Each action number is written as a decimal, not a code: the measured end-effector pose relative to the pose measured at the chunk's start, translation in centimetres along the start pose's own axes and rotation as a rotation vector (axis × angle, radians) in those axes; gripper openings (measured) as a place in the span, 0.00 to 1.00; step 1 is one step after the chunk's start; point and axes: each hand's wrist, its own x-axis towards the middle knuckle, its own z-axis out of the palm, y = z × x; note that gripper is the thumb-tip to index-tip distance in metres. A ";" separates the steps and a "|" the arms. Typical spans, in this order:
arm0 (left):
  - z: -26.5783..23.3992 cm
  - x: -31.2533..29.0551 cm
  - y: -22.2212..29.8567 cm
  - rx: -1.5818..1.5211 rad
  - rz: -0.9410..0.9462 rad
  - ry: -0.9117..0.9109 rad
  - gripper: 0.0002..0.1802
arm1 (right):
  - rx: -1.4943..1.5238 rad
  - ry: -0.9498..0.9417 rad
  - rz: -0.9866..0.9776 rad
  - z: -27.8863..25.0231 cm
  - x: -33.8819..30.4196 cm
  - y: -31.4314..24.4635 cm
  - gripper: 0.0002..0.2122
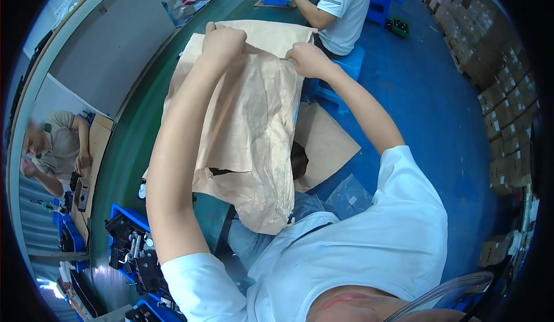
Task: Inspecting and organizing small mechanical components at a factory assembly line workstation.
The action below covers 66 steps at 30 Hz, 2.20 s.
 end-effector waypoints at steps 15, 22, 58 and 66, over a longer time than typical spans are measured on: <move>-2.2 1.0 3.4 0.217 0.063 0.121 0.06 | 0.017 0.342 0.121 4.8 -4.4 0.3 0.12; -2.5 1.0 3.1 0.277 0.031 0.123 0.08 | -0.061 0.290 0.168 4.3 -5.8 0.7 0.11; -4.0 -21.5 12.9 -0.588 -0.618 0.510 0.11 | 0.034 0.342 -0.346 -3.4 -15.8 -17.3 0.03; -5.4 -21.1 13.6 -0.803 -0.667 0.502 0.09 | 0.069 0.234 -0.255 -5.1 -20.1 -16.1 0.07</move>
